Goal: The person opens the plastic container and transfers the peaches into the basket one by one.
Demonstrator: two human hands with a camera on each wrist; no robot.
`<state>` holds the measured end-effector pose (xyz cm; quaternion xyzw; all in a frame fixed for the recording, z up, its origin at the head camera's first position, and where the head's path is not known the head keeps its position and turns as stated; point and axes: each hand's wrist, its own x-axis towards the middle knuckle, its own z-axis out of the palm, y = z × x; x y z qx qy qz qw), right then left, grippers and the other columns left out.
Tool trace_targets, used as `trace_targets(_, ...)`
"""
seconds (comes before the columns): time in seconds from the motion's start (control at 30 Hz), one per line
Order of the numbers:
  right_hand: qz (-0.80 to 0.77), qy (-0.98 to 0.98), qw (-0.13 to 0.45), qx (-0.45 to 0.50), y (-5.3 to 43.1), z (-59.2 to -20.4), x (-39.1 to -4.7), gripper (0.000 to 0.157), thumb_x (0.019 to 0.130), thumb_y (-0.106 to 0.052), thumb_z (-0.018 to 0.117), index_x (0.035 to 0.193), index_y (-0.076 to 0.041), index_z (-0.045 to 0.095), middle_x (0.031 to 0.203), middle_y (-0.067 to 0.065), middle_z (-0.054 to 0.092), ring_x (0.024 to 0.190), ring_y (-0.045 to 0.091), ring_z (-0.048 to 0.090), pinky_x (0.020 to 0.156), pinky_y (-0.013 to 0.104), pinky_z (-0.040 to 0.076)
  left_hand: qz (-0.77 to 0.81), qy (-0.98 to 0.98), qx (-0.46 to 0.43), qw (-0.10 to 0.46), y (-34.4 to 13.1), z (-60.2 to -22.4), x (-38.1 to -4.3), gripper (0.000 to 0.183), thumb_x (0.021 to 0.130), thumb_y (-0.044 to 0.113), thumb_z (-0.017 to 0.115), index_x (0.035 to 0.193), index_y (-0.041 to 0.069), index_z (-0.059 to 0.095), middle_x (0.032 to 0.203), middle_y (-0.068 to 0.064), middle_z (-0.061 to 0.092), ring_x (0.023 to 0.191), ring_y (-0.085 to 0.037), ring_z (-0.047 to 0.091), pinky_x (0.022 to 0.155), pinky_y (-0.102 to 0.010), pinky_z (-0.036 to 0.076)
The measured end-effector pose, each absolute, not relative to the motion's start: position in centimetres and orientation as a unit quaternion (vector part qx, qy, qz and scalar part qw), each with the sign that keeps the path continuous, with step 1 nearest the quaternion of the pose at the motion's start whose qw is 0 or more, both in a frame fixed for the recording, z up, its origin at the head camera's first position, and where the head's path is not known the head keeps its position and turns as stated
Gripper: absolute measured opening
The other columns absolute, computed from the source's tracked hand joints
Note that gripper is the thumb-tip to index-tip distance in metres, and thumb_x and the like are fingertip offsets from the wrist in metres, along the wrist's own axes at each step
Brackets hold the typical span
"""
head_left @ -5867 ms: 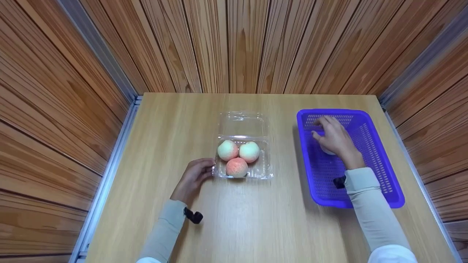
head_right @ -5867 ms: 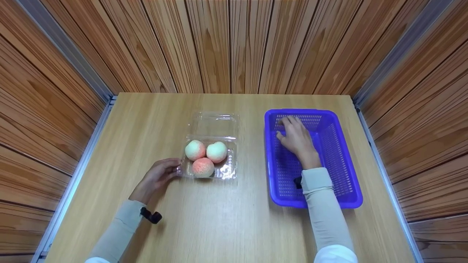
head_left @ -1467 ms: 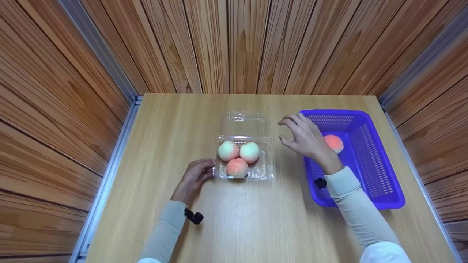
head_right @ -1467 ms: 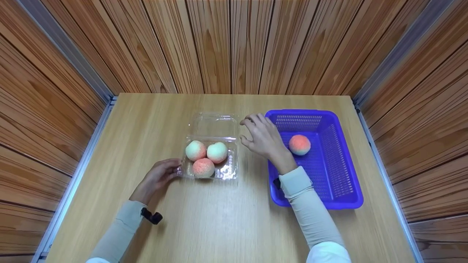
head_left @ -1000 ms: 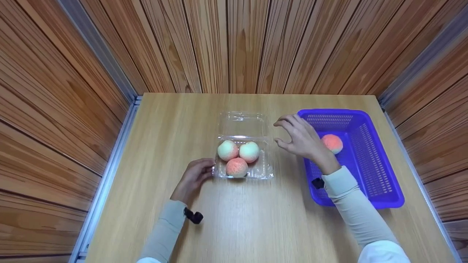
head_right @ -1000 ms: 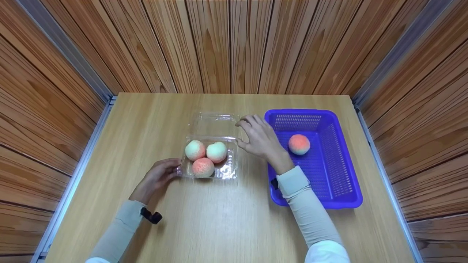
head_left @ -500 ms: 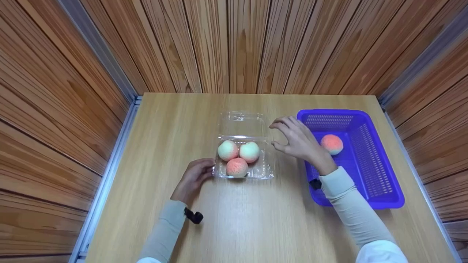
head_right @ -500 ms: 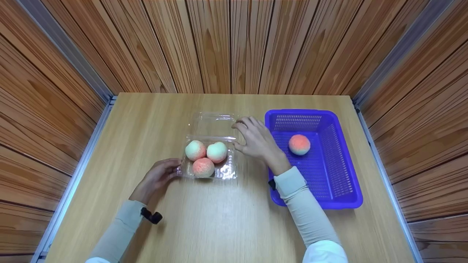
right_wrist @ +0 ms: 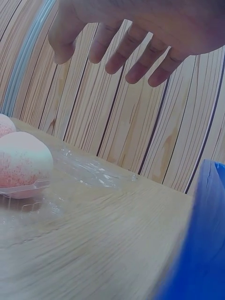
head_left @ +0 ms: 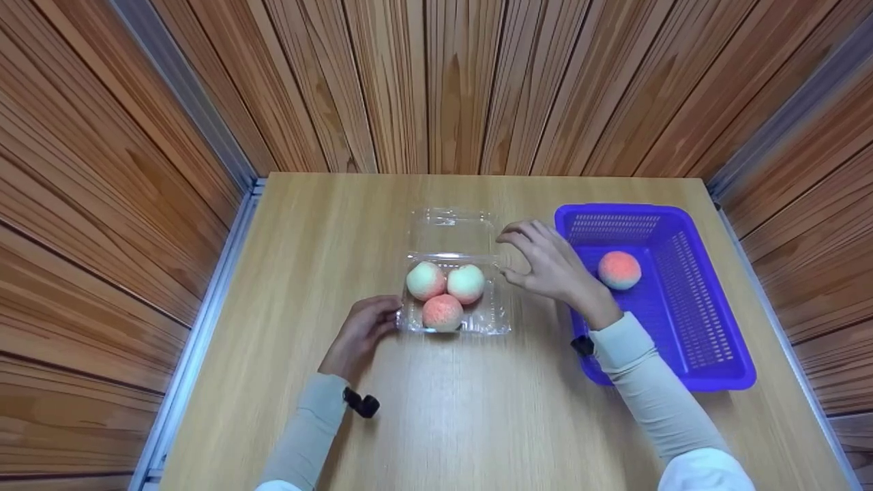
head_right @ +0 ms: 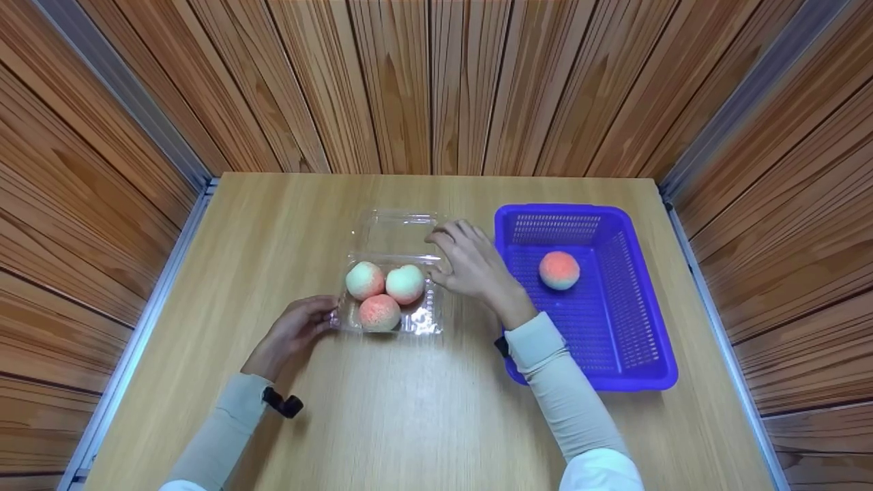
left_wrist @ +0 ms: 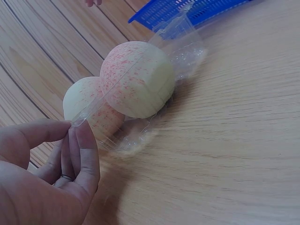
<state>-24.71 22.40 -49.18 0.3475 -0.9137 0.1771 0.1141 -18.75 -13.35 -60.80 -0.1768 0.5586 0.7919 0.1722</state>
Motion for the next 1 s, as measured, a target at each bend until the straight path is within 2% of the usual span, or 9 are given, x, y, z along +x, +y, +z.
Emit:
trace_targets(0.17,0.179,-0.911,0.117,0.352,22.1,-49.3,-24.6,0.052,0.086,-0.026,0.086,0.132,-0.01,0.068,0.138,0.012,0.065,0.129,0.034,0.059,0.115,0.054,0.045,0.786,0.568,-0.176,0.169,-13.3,-60.8,-18.8,0.023,0.103,0.003,0.062,0.12,-0.011,0.068,0.09,-0.005,0.071,0.082,-0.013,0.068,0.073,-0.025,0.06)
trace_targets(0.37,0.178,-0.91,0.117,0.355,21.8,-49.4,-24.5,0.053,0.086,-0.028,0.086,0.133,-0.01,0.068,0.138,0.012,0.065,0.129,0.034,0.059,0.115,0.053,0.046,0.786,0.568,-0.175,0.169,-13.3,-60.9,-18.8,0.02,0.103,0.004,0.062,0.118,-0.008,0.07,0.092,-0.005,0.071,0.085,-0.015,0.067,0.075,-0.026,0.06)
trace_targets(0.57,0.183,-0.905,0.117,0.366,21.5,-49.5,-24.4,0.052,0.087,-0.028,0.085,0.133,-0.009,0.068,0.138,0.013,0.065,0.129,0.034,0.059,0.116,0.053,0.045,0.786,0.568,-0.171,0.172,-13.4,-60.7,-18.7,0.025,0.104,0.005,0.063,0.124,-0.01,0.068,0.095,-0.005,0.073,0.089,-0.016,0.069,0.078,-0.027,0.061)
trace_targets(0.7,0.188,-0.901,0.116,0.373,21.2,-49.7,-24.4,0.055,0.083,-0.023,0.088,0.132,-0.008,0.068,0.137,0.013,0.065,0.129,0.034,0.059,0.117,0.052,0.045,0.786,0.567,-0.17,0.176,-13.5,-60.6,-18.6,0.03,0.104,0.006,0.064,0.128,-0.011,0.066,0.097,-0.006,0.073,0.092,-0.017,0.069,0.08,-0.027,0.061)
trace_targets(0.83,0.194,-0.9,0.112,0.375,20.9,-49.8,-24.4,0.057,0.081,-0.021,0.09,0.133,-0.008,0.068,0.138,0.014,0.065,0.13,0.035,0.058,0.117,0.052,0.045,0.787,0.566,-0.171,0.178,-13.5,-60.5,-18.6,0.029,0.104,0.006,0.063,0.128,-0.011,0.066,0.097,-0.005,0.073,0.092,-0.017,0.068,0.08,-0.027,0.06)
trace_targets(1.0,0.191,-0.904,0.095,0.37,20.6,-49.9,-24.2,0.056,0.084,-0.021,0.088,0.135,-0.008,0.067,0.14,0.014,0.064,0.133,0.035,0.057,0.119,0.051,0.044,0.788,0.566,-0.169,0.174,-13.4,-60.6,-18.7,0.027,0.103,0.006,0.064,0.124,-0.011,0.067,0.097,-0.007,0.073,0.091,-0.017,0.069,0.078,-0.027,0.06)
